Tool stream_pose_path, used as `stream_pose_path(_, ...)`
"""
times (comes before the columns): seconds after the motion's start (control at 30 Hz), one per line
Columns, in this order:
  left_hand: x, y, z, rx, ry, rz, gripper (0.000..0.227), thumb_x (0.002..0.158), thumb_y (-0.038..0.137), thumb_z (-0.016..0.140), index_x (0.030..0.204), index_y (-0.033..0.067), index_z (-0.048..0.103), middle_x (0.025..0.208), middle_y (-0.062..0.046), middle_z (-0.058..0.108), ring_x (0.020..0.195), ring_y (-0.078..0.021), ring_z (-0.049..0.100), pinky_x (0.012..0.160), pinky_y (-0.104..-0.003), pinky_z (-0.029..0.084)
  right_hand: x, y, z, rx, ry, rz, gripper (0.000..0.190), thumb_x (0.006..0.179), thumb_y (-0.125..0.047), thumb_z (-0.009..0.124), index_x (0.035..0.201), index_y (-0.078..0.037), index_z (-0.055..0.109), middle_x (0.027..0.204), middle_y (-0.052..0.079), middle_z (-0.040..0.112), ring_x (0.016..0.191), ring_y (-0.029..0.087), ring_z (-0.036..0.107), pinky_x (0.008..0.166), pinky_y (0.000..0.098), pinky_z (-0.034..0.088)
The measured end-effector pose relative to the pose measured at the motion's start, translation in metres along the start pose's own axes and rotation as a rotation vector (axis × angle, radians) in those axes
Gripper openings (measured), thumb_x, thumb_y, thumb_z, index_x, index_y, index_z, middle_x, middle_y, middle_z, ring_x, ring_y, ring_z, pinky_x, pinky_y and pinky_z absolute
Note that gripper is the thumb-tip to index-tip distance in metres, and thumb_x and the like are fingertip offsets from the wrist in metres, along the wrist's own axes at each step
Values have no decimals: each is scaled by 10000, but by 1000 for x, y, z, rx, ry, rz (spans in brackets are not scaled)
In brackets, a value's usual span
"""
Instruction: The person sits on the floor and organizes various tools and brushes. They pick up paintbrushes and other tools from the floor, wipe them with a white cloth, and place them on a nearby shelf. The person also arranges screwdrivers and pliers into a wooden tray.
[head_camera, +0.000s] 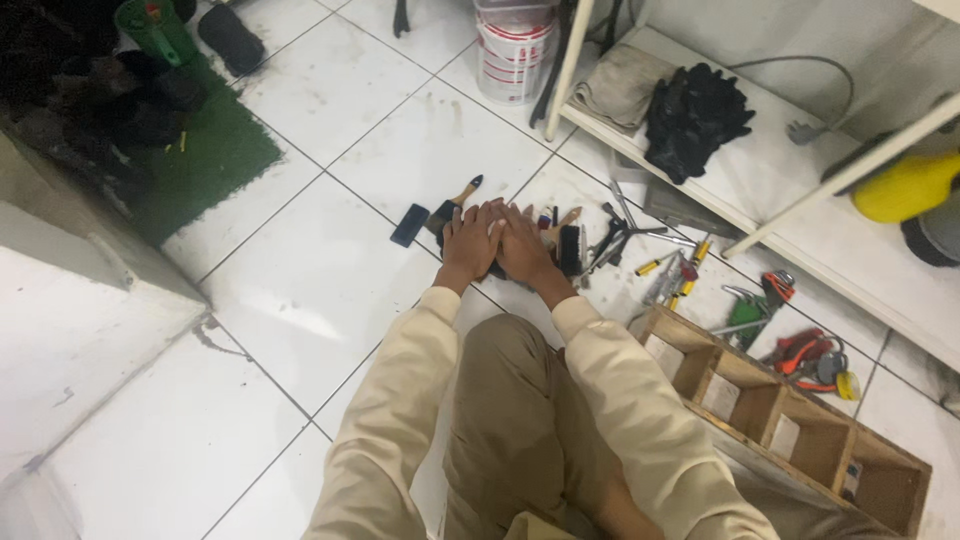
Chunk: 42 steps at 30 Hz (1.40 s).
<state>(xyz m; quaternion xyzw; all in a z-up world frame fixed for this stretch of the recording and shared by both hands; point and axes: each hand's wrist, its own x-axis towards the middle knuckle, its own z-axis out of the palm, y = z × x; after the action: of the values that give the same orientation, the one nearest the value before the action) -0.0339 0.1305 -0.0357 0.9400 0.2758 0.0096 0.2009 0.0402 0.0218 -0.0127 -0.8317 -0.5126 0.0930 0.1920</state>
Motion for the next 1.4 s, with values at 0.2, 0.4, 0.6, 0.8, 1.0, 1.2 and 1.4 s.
stream_pose_path(0.2, 12, -61, 17, -98, -35, -32, 639, 1120, 569, 162, 1608, 181, 302, 1614, -135, 377, 1542, -418, 268, 1230, -582, 290, 29, -10, 36, 26, -121, -95, 746, 1043, -307, 561, 1648, -110, 172, 1680, 158, 209, 1551, 411, 210, 1241, 632, 217)
stream_pose_path(0.4, 21, -112, 35, -16, 23, -112, 489, 1130, 415, 366, 1566, 194, 380, 1561, -118, 431, 1510, -379, 344, 1206, -558, 334, 55, 12, 77, 22, -186, -140, 726, 1054, -218, 541, 1655, -124, 145, 1675, 171, 198, 1541, 431, 204, 1229, 654, 229)
stream_pose_path(0.6, 27, -121, 21, 141, 3, -248, 520, 1059, 311, 533, 1540, 167, 398, 1590, -126, 373, 1530, -372, 301, 1214, -525, 324, 69, 36, 109, -66, -287, -112, 707, 1058, -318, 540, 1650, -136, 201, 1662, 145, 255, 1549, 383, 226, 1230, 618, 237)
stream_pose_path(0.8, 59, -164, 64, 200, 67, -312, 397, 1046, 199, 513, 1435, 146, 450, 1533, -138, 413, 1433, -341, 441, 1076, -488, 459, 68, 34, 106, -71, -303, -97, 681, 1048, -320, 539, 1633, -136, 244, 1663, 147, 262, 1562, 384, 196, 1239, 612, 230)
stream_pose_path(1.0, 56, -165, 78, 129, 227, -461, 493, 957, 232, 688, 1363, 114, 434, 1274, -119, 543, 1200, -298, 579, 939, -462, 524, 57, 31, 98, -25, -275, -111, 619, 1066, -305, 521, 1609, -123, 286, 1656, 168, 256, 1547, 429, 200, 1232, 647, 223)
stream_pose_path(1.2, 42, -148, 66, -52, 357, -503, 514, 869, 225, 731, 1228, 185, 364, 1231, -124, 533, 1135, -341, 565, 896, -505, 528, 38, 32, 83, 108, -195, -114, 566, 1078, -292, 518, 1581, -117, 324, 1635, 182, 275, 1532, 458, 214, 1236, 669, 179)
stream_pose_path(1.4, 51, -119, 31, -144, 474, -360, 517, 858, 142, 753, 1188, 179, 357, 1202, -156, 551, 1104, -356, 591, 922, -494, 529, 30, 34, 48, 167, -71, -96, 557, 1108, -276, 494, 1597, -114, 284, 1631, 219, 262, 1529, 488, 175, 1228, 689, 184)
